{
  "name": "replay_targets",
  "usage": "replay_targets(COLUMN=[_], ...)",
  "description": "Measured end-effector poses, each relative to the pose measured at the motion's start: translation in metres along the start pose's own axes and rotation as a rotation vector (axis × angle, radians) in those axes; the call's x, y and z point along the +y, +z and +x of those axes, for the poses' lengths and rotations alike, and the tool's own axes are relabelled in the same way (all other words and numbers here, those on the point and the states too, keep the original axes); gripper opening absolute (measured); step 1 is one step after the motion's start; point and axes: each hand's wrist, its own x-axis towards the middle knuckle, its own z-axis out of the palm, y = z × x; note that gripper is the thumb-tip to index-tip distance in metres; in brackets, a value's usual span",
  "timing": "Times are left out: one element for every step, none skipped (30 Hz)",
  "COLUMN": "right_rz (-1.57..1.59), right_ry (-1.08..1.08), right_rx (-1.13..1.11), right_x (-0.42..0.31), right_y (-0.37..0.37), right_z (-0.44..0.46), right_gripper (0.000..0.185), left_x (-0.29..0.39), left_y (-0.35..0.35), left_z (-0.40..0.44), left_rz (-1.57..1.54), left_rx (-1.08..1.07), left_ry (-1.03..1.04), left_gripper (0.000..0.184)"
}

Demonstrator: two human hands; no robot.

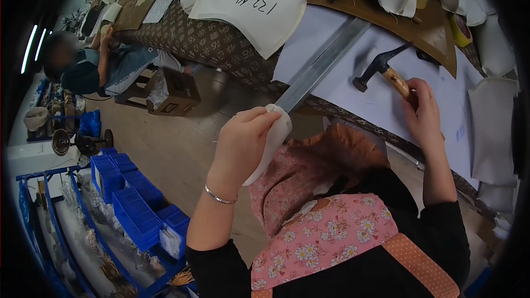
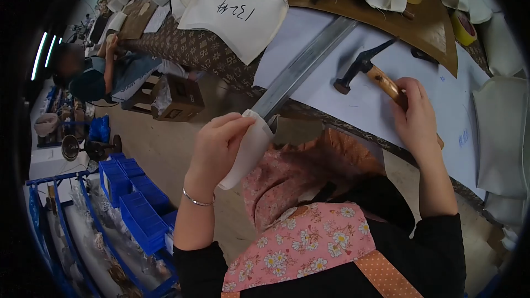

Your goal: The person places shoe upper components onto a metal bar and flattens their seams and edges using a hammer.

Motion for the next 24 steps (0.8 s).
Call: replay_targets(right_rz=[-0.006, -0.025, -0.047, -0.055, -0.033, -0.010, -0.020, 0.072, 0.165, 0.158, 0.137, 0.117, 0.113, 0.053, -0.006, -0.011, 0.099, 0.210, 0.205, 0.057, -0.092, -0.096, -0.016, 0.064], right_ry=[-0.011, 0.026, 0.065, 0.056, -0.036, -0.128, -0.136, -0.260, -0.383, -0.391, -0.444, -0.495, -0.501, -0.565, -0.629, -0.634, -0.644, -0.650, -0.651, -0.621, -0.586, -0.589, -0.619, -0.646], right_rx=[-0.004, -0.145, -0.286, -0.289, -0.249, -0.212, -0.216, -0.208, -0.201, -0.207, -0.269, -0.329, -0.332, -0.277, -0.222, -0.228, -0.171, -0.113, -0.118, -0.228, -0.332, -0.331, -0.243, -0.158], right_x=[-0.007, -0.015, -0.023, -0.033, -0.046, -0.059, -0.071, -0.084, -0.095, -0.105, -0.113, -0.120, -0.126, -0.131, -0.134, -0.134, -0.131, -0.130, -0.134, -0.140, -0.143, -0.142, -0.139, -0.138], right_y=[-0.006, -0.013, -0.018, -0.021, -0.021, -0.019, -0.015, -0.010, -0.005, -0.001, 0.003, 0.007, 0.010, 0.014, 0.018, 0.024, 0.033, 0.037, 0.032, 0.023, 0.017, 0.016, 0.015, 0.015], right_z=[0.000, 0.001, 0.000, -0.001, -0.001, 0.000, 0.003, 0.007, 0.011, 0.015, 0.019, 0.023, 0.025, 0.027, 0.029, 0.031, 0.031, 0.030, 0.031, 0.033, 0.034, 0.034, 0.034, 0.032], right_gripper=[0.033, 0.034, 0.034, 0.034, 0.036, 0.038, 0.038, 0.044, 0.049, 0.049, 0.053, 0.058, 0.058, 0.057, 0.056, 0.056, 0.055, 0.054, 0.054, 0.053, 0.052, 0.052, 0.053, 0.054], left_x=[0.002, 0.008, 0.014, 0.019, 0.022, 0.024, 0.023, 0.022, 0.020, 0.020, 0.019, 0.018, 0.017, 0.017, 0.016, 0.016, 0.016, 0.016, 0.017, 0.017, 0.016, 0.015, 0.013, 0.012], left_y=[-0.002, -0.004, -0.006, -0.006, -0.005, -0.005, -0.003, -0.002, 0.000, 0.001, 0.002, 0.002, 0.004, 0.005, 0.006, 0.006, 0.005, 0.005, 0.005, 0.006, 0.006, 0.007, 0.009, 0.010], left_z=[-0.003, -0.005, -0.007, -0.009, -0.010, -0.012, -0.015, -0.017, -0.020, -0.021, -0.022, -0.023, -0.024, -0.025, -0.026, -0.026, -0.026, -0.026, -0.026, -0.025, -0.025, -0.025, -0.026, -0.028], left_rz=[-0.002, 0.062, 0.126, 0.122, 0.173, 0.223, 0.217, 0.191, 0.165, 0.160, 0.102, 0.045, 0.043, 0.009, -0.026, -0.030, -0.029, -0.027, -0.032, -0.047, -0.060, -0.062, -0.069, -0.079], left_rx=[0.011, -0.051, -0.115, -0.104, -0.086, -0.068, -0.057, -0.046, -0.037, -0.027, 0.012, 0.049, 0.056, 0.085, 0.114, 0.120, 0.128, 0.134, 0.137, 0.153, 0.168, 0.173, 0.190, 0.206], left_ry=[-0.007, -0.004, -0.003, -0.009, -0.002, 0.002, -0.005, -0.042, -0.081, -0.087, -0.110, -0.132, -0.134, -0.143, -0.153, -0.159, -0.149, -0.139, -0.143, -0.134, -0.122, -0.120, -0.114, -0.111], left_gripper=[0.024, 0.029, 0.034, 0.034, 0.034, 0.034, 0.034, 0.034, 0.034, 0.034, 0.036, 0.039, 0.039, 0.036, 0.033, 0.033, 0.030, 0.027, 0.027, 0.023, 0.019, 0.019, 0.018, 0.018])
